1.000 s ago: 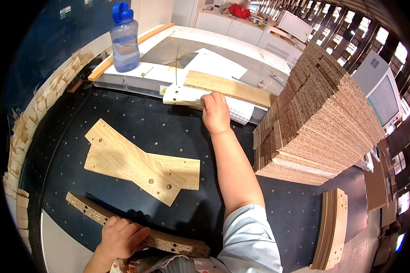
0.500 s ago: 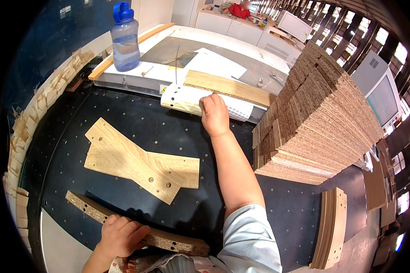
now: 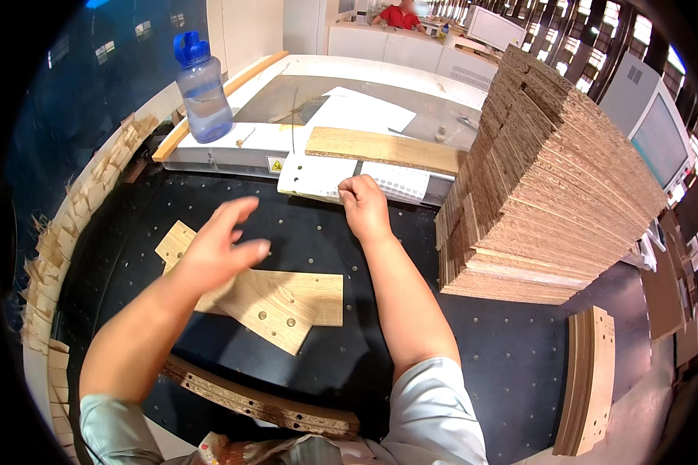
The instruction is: The person organizes wooden boards on a table, inserts small white pegs into pre-drilled holes in one board, and then places the boards onto a nearby stack.
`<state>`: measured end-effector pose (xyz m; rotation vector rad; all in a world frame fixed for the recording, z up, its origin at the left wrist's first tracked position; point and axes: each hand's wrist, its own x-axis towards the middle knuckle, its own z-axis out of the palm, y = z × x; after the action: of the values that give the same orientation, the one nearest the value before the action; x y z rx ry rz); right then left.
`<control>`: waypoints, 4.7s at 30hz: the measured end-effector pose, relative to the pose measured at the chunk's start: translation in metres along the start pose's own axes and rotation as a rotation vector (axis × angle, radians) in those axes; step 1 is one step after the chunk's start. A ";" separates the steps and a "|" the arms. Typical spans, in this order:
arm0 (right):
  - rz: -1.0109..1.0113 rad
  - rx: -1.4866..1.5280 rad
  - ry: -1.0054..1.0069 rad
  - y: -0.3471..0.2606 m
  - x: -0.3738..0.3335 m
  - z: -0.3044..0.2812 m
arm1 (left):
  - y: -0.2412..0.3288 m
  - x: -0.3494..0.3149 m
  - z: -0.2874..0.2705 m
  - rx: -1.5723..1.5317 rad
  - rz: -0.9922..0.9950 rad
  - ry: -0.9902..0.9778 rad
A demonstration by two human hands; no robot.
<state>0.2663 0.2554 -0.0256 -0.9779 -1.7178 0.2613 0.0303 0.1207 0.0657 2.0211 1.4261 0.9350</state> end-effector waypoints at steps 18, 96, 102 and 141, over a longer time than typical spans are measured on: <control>0.053 -0.265 -0.012 -0.024 -0.001 -0.013 | -0.107 0.138 0.088 -0.949 -0.406 0.179; 0.277 0.002 -0.092 -0.045 -0.006 -0.045 | -0.077 0.130 0.088 -1.095 -0.396 0.281; 0.630 0.739 -0.147 -0.091 -0.053 -0.092 | -0.054 0.108 0.037 -0.611 -0.425 0.271; 0.245 0.521 -0.402 -0.296 -0.196 -0.218 | 0.031 -0.170 -0.038 -0.206 0.271 -0.396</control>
<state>0.3301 -0.1357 0.1021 -0.7718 -1.7455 1.0685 -0.0170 -0.0497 0.0699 2.1243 0.8279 0.6987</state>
